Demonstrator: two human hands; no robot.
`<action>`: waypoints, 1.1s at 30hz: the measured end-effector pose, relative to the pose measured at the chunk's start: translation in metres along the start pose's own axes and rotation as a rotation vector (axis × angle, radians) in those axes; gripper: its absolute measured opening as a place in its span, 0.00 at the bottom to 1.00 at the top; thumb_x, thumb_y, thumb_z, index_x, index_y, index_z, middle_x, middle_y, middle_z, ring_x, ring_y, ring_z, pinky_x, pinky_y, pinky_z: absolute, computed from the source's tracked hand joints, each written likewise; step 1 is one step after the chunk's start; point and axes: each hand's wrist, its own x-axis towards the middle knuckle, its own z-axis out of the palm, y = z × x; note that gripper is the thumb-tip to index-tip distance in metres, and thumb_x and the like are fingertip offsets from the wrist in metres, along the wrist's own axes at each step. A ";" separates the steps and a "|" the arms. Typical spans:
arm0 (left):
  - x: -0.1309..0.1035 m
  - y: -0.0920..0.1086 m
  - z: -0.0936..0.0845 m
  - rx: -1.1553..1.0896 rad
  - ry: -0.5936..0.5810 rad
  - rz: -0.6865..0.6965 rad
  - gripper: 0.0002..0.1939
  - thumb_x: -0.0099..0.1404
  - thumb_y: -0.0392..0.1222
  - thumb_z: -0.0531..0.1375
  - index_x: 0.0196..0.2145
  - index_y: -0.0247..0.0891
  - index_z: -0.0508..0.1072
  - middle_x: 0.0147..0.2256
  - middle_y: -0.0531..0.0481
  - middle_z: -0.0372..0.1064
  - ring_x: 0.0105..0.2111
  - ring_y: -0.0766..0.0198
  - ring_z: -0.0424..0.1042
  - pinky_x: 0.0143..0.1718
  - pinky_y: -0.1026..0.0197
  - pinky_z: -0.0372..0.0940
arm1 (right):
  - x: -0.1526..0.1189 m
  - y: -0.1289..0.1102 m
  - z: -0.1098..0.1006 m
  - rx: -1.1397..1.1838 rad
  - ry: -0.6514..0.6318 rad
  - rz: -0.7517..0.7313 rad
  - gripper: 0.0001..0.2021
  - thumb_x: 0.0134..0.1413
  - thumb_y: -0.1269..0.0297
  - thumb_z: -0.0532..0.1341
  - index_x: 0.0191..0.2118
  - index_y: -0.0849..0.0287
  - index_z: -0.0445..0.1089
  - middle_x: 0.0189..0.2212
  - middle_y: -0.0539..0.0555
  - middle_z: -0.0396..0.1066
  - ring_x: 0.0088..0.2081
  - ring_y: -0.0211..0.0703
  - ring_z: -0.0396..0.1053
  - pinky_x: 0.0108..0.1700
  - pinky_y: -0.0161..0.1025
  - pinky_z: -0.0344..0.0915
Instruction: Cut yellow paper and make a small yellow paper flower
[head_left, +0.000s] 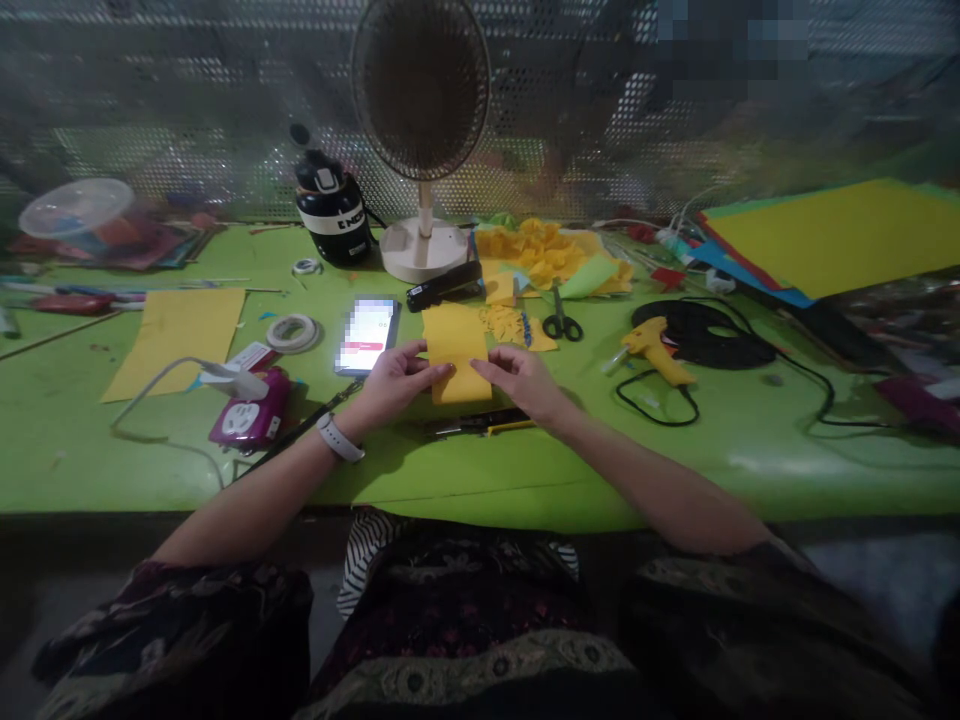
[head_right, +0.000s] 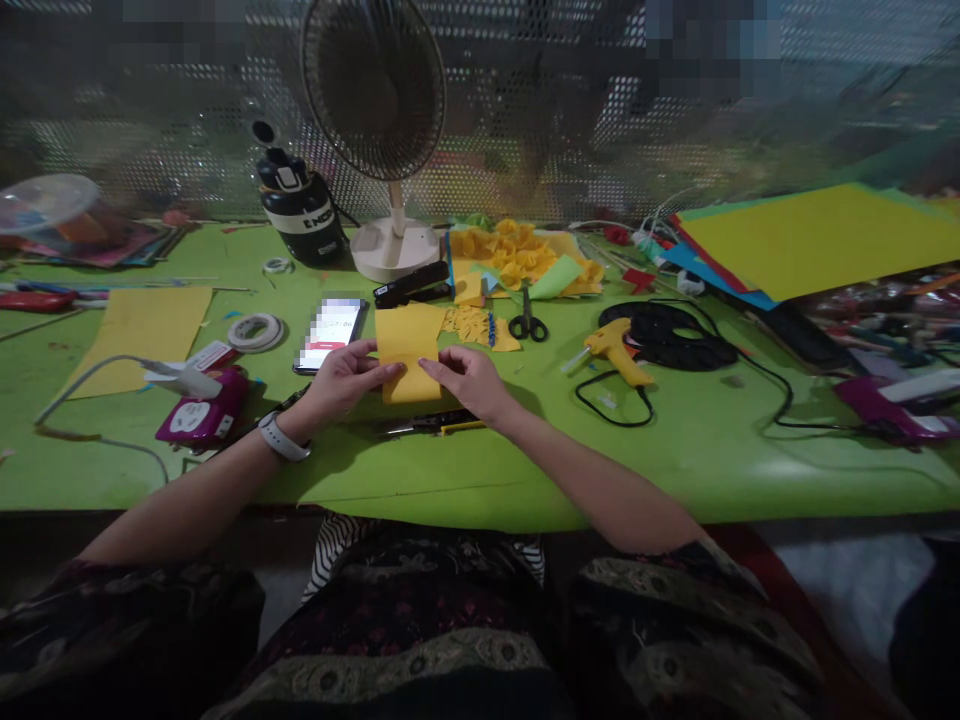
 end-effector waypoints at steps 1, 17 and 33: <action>0.000 0.000 0.000 0.006 0.004 0.000 0.28 0.61 0.50 0.71 0.54 0.33 0.74 0.38 0.43 0.82 0.39 0.58 0.82 0.42 0.57 0.79 | 0.000 0.001 0.000 0.000 -0.004 -0.002 0.25 0.45 0.39 0.71 0.25 0.57 0.67 0.25 0.48 0.65 0.28 0.37 0.59 0.31 0.38 0.58; 0.000 0.002 0.002 0.014 0.023 -0.007 0.31 0.60 0.51 0.71 0.55 0.33 0.72 0.38 0.43 0.82 0.39 0.58 0.82 0.44 0.55 0.78 | 0.006 0.008 -0.002 -0.046 0.024 -0.053 0.25 0.44 0.38 0.71 0.26 0.56 0.68 0.25 0.48 0.65 0.29 0.39 0.60 0.33 0.40 0.61; 0.001 -0.002 -0.001 0.000 0.040 -0.052 0.30 0.58 0.49 0.73 0.53 0.33 0.73 0.34 0.46 0.81 0.35 0.61 0.82 0.39 0.60 0.77 | 0.006 0.009 -0.001 -0.023 0.043 -0.012 0.23 0.42 0.40 0.72 0.27 0.57 0.70 0.26 0.49 0.68 0.30 0.39 0.62 0.33 0.39 0.62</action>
